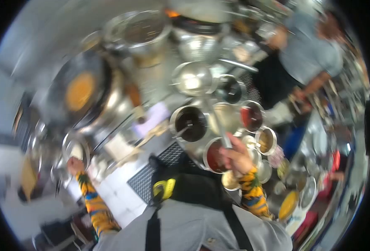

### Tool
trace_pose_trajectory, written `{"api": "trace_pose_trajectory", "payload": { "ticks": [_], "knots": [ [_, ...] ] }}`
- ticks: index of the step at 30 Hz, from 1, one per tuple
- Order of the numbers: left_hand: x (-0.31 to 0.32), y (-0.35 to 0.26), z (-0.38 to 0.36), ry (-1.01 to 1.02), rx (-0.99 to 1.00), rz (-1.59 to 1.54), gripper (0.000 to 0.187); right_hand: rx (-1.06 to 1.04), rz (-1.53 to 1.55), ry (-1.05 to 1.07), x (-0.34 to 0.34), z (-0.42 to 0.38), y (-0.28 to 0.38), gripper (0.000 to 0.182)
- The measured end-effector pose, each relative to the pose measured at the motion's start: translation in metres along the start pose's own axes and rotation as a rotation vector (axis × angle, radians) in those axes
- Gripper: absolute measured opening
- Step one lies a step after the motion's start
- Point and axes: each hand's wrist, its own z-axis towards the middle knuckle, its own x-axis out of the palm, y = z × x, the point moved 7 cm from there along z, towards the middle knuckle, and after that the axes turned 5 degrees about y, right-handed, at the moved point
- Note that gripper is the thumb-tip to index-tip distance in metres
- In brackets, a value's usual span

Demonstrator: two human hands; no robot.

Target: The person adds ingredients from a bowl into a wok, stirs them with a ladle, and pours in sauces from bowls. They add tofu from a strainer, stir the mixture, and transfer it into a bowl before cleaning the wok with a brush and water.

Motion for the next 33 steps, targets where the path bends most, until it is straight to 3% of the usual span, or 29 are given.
{"api": "trace_pose_trajectory", "payload": {
  "ticks": [1,3,4,5,7,8,10,12,14,16,20,23,33],
  "knots": [
    [-0.023,0.04,0.025,-0.055,0.078,0.276,0.022,0.037,0.023,-0.098,0.008,-0.008,0.007,0.064],
    [-0.051,0.09,0.043,-0.018,0.113,0.832,0.029,-0.028,0.068,0.024,0.006,-0.002,0.003,0.062],
    [-0.051,0.1,0.046,0.091,0.027,1.027,0.033,-0.026,0.087,0.026,0.01,-0.001,0.004,0.061],
    [-0.04,0.095,0.039,0.35,0.023,1.334,0.033,-0.046,0.144,0.028,0.015,-0.006,0.01,0.061],
    [-0.041,0.121,0.045,0.337,-0.061,1.229,0.032,-0.01,0.255,0.069,0.021,-0.006,0.014,0.06],
    [-0.035,0.122,0.042,0.408,0.025,1.208,0.029,-0.001,0.239,0.06,0.023,-0.009,0.016,0.058],
    [-0.02,0.062,0.008,0.635,0.135,1.338,0.021,0.006,0.196,0.045,0.025,-0.014,0.021,0.058],
    [-0.011,0.125,0.044,0.525,-0.11,0.792,0.014,0.01,0.181,0.059,0.027,-0.016,0.024,0.059],
    [0.006,0.166,0.06,0.323,-0.349,0.003,0.014,0.009,0.15,0.024,0.031,-0.02,0.029,0.065],
    [0.013,0.153,0.038,0.163,-0.731,-0.649,0.014,0.0,0.16,0.024,0.041,-0.024,0.037,0.067],
    [0.003,0.101,0.007,-0.074,-0.628,-0.748,0.019,0.018,0.207,0.119,0.067,-0.032,0.047,0.061],
    [-0.003,0.078,-0.006,-0.032,-0.692,-0.802,0.019,0.023,0.242,0.169,0.074,-0.029,0.045,0.063],
    [-0.03,0.1,0.008,-0.062,-0.502,-0.5,0.017,0.094,0.292,0.336,0.125,-0.012,0.051,0.065]
  ]
}}
